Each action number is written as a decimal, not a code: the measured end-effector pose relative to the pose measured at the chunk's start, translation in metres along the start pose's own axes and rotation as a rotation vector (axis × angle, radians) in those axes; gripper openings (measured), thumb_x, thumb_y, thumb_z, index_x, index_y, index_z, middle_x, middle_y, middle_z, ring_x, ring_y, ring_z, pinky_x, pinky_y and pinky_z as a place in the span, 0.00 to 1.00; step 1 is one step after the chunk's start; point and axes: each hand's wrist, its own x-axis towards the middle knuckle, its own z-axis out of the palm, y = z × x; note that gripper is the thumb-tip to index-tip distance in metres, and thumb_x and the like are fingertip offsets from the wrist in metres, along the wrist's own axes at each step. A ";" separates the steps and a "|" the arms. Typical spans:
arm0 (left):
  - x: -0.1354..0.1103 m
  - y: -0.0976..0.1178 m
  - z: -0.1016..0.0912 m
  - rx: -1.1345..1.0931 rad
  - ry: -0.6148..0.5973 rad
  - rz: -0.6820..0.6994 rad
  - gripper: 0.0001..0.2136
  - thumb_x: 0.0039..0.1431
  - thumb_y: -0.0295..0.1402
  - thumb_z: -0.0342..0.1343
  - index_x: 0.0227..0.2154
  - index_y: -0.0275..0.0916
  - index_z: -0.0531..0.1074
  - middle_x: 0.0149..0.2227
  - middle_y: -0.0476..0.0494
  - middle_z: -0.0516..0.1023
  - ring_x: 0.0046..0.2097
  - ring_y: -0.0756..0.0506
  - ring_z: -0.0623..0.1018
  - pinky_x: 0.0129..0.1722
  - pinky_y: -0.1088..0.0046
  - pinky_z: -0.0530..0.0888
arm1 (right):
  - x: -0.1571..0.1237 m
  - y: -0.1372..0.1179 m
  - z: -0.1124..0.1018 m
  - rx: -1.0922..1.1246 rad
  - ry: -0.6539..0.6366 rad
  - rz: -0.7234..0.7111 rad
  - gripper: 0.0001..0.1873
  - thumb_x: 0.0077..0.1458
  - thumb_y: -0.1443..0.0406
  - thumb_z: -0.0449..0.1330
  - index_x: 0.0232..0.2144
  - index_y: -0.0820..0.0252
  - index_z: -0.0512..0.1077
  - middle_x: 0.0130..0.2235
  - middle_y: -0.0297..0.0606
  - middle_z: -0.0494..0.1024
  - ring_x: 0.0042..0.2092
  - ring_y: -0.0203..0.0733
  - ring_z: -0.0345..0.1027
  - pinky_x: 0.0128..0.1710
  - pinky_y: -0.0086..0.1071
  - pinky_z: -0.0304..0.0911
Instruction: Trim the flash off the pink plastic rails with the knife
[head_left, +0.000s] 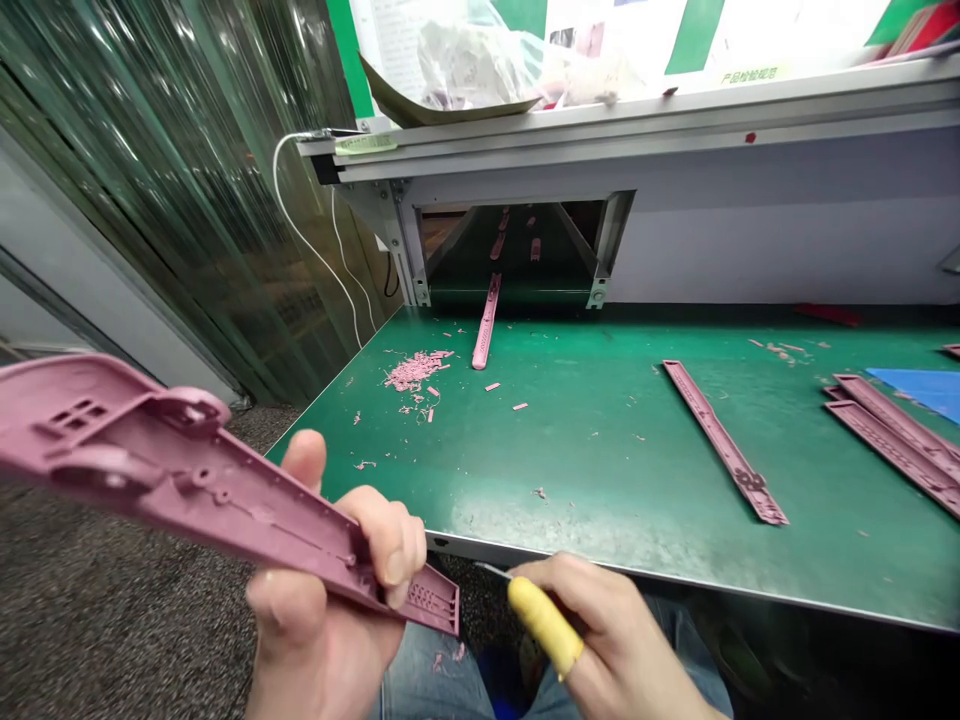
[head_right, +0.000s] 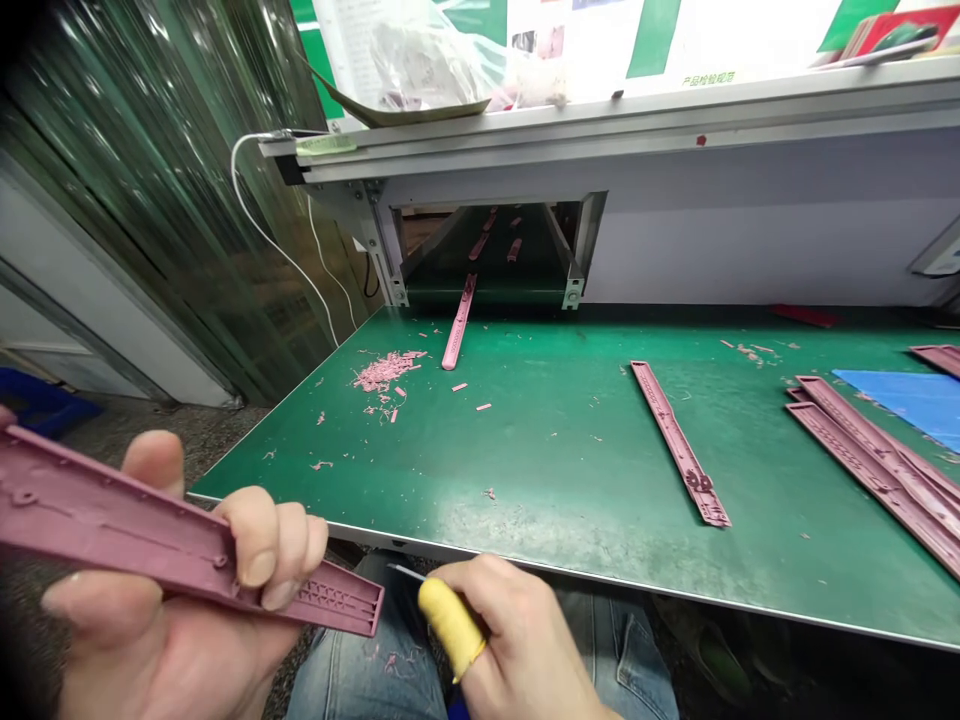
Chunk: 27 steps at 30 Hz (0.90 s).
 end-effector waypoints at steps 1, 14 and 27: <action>0.002 -0.001 0.000 -0.024 0.016 0.000 0.21 0.54 0.51 0.57 0.51 0.60 0.68 0.20 0.53 0.67 0.20 0.50 0.60 0.23 0.72 0.61 | 0.001 0.000 0.004 0.059 -0.014 -0.016 0.11 0.60 0.61 0.56 0.39 0.57 0.76 0.32 0.38 0.75 0.32 0.38 0.69 0.32 0.28 0.63; 0.011 -0.001 -0.005 -0.078 -0.060 -0.049 0.21 0.59 0.49 0.52 0.55 0.55 0.64 0.21 0.53 0.67 0.20 0.52 0.60 0.23 0.74 0.60 | 0.006 0.013 0.001 0.055 0.063 0.058 0.15 0.56 0.56 0.61 0.23 0.60 0.70 0.26 0.34 0.67 0.27 0.36 0.60 0.27 0.28 0.58; 0.021 -0.043 -0.044 1.233 0.115 0.639 0.43 0.51 0.33 0.64 0.65 0.52 0.46 0.68 0.44 0.46 0.67 0.34 0.49 0.63 0.51 0.53 | 0.018 0.012 0.000 0.451 -0.088 0.203 0.16 0.48 0.54 0.67 0.29 0.62 0.74 0.22 0.30 0.71 0.24 0.32 0.60 0.24 0.24 0.56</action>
